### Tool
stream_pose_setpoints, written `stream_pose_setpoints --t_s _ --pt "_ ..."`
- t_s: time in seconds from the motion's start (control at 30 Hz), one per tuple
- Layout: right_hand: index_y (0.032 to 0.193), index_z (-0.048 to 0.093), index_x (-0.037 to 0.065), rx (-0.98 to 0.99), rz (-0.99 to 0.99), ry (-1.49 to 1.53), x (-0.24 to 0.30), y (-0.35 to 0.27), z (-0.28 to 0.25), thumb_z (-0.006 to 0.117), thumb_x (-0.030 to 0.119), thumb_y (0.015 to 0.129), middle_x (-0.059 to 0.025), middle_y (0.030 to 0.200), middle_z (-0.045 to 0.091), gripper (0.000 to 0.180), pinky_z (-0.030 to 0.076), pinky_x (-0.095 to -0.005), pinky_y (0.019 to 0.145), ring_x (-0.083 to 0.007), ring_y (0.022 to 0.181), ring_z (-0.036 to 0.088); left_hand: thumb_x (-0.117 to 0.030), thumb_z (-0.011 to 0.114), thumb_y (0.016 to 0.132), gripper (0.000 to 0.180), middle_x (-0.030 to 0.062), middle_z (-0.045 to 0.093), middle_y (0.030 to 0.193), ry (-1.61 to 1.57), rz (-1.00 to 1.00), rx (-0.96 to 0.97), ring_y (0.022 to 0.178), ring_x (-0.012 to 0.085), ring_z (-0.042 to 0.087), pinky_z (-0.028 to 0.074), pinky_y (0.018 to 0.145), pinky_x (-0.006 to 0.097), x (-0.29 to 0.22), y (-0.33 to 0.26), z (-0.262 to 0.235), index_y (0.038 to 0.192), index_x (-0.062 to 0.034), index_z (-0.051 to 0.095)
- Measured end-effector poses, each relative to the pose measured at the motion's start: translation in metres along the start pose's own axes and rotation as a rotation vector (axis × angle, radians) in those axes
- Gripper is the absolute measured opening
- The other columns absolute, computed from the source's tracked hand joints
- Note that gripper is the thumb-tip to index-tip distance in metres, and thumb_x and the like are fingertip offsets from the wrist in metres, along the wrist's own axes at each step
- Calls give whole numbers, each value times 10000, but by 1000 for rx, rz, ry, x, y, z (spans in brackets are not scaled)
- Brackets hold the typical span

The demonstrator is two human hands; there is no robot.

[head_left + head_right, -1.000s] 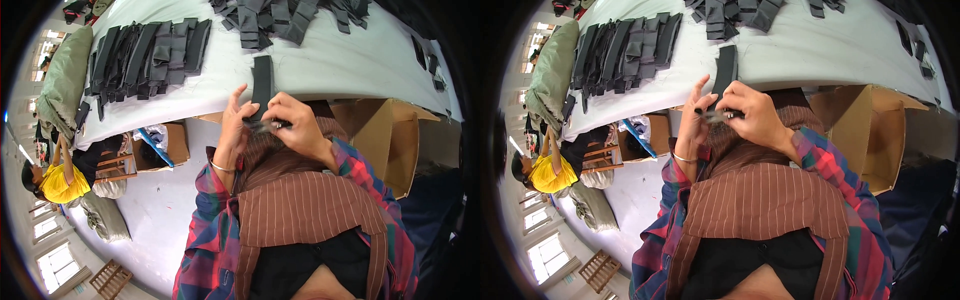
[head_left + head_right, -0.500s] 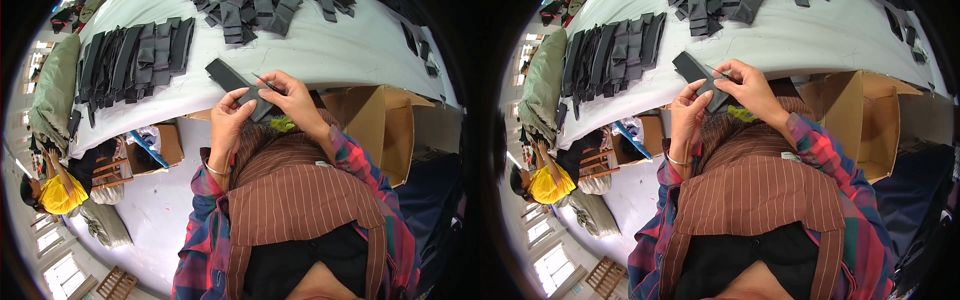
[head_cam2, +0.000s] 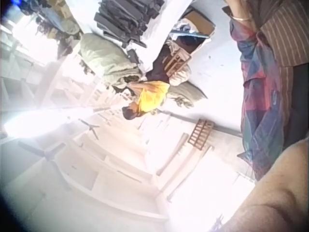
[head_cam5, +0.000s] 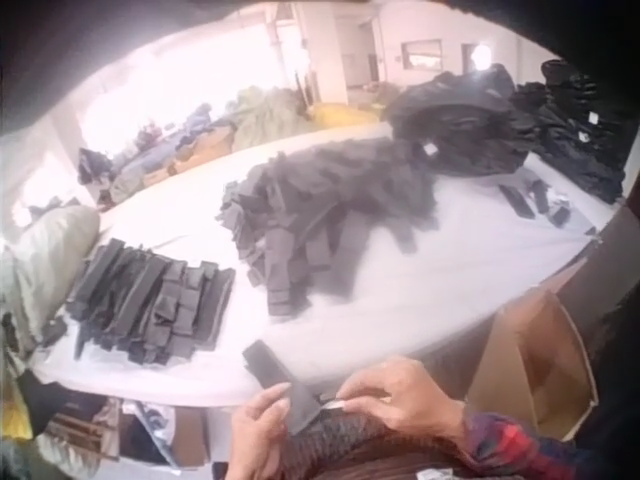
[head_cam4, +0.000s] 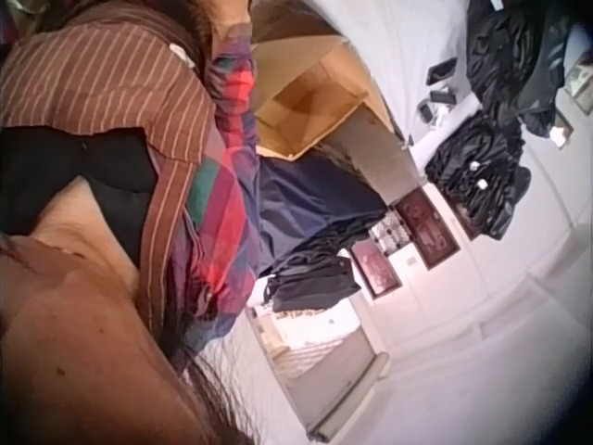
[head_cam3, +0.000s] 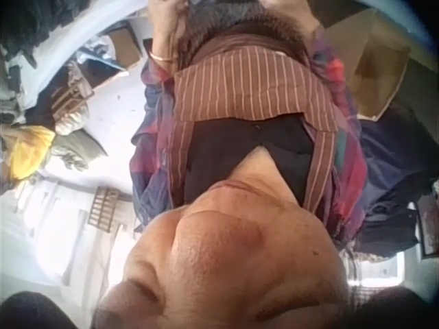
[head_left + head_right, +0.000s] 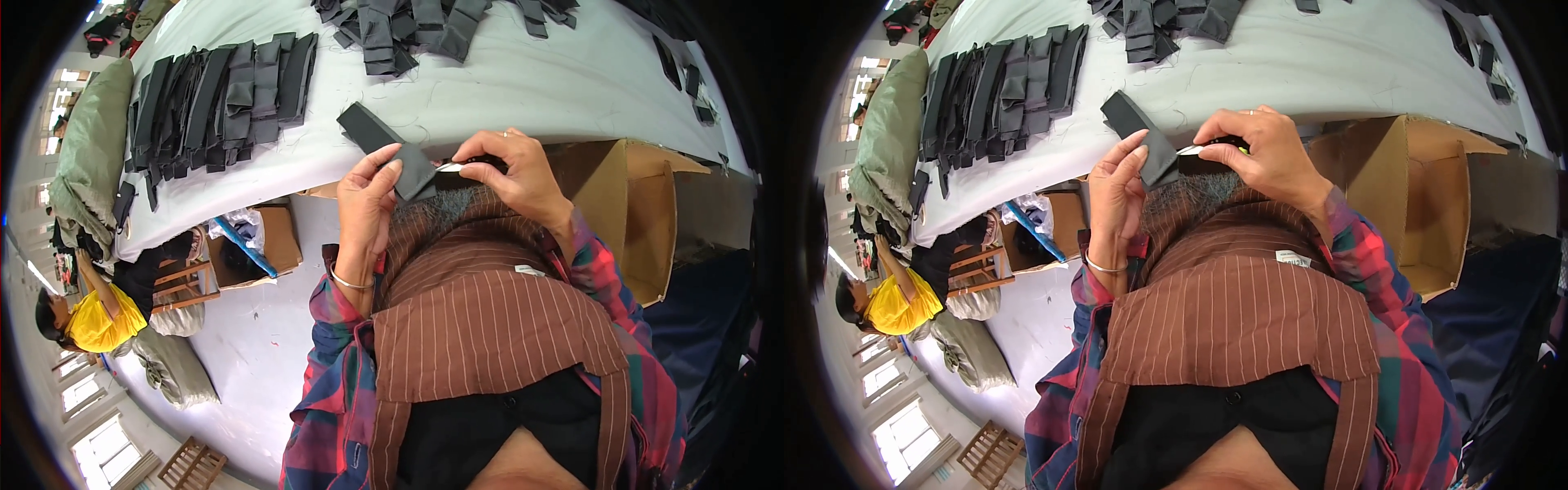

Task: Trimming excess material or threads from small black fabric pieces using thread nippers.

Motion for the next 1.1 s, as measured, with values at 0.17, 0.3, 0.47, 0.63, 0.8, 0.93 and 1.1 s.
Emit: stream_pose_setpoints --t_s 0.17,0.3,0.47,0.63,0.8,0.93,1.1 --pt "886 626 30 -42 -16 211 12 12 10 675 50 778 -33 792 641 121 437 -254 661 -128 689 573 -182 556 943 276 4 597 742 43 -30 150 558 56 506 394 503 183 -7 -4 19 1124 19 614" --pt "849 633 -14 29 233 707 -3 25 18 666 116 850 25 722 593 134 430 -213 631 -42 695 505 -342 508 966 389 70 624 725 140 -12 211 544 98 546 422 481 210 -18 -11 29 1014 24 629" --pt "817 642 24 91 363 867 -9 25 29 639 145 870 36 686 550 133 365 -188 581 -27 645 454 -283 597 925 290 71 631 647 363 56 112 475 69 522 394 432 192 -28 -13 25 842 -6 624" --pt "897 632 36 -34 299 919 -1 26 23 629 164 881 45 697 517 129 338 -200 564 -36 648 437 -252 607 917 264 69 619 579 288 63 33 438 56 495 366 420 181 -33 -16 24 772 -31 616" --pt "941 637 90 -398 -74 351 29 25 -20 641 160 861 3 765 596 107 359 -262 589 -112 660 512 -237 574 934 253 50 599 587 313 150 12 461 103 546 399 425 205 -39 -14 15 879 -1 647" --pt "935 652 140 -306 -214 -114 48 25 -20 666 156 818 0 768 619 119 384 -305 671 -201 657 543 -265 598 920 307 69 598 524 274 130 -12 431 55 481 357 434 184 -42 -19 21 692 -60 593" --pt "964 645 130 -411 -161 81 32 19 -24 667 174 842 31 697 580 132 370 -268 665 -136 606 491 -203 609 910 226 82 629 593 195 109 61 483 69 535 402 478 183 -41 -21 19 761 -33 616"
Point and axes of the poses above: each hand's wrist, its own y-axis towards the middle knuckle, its own z-axis out of the palm, x = y × z, the point moved 8 cm from there along y, towards the middle knuckle
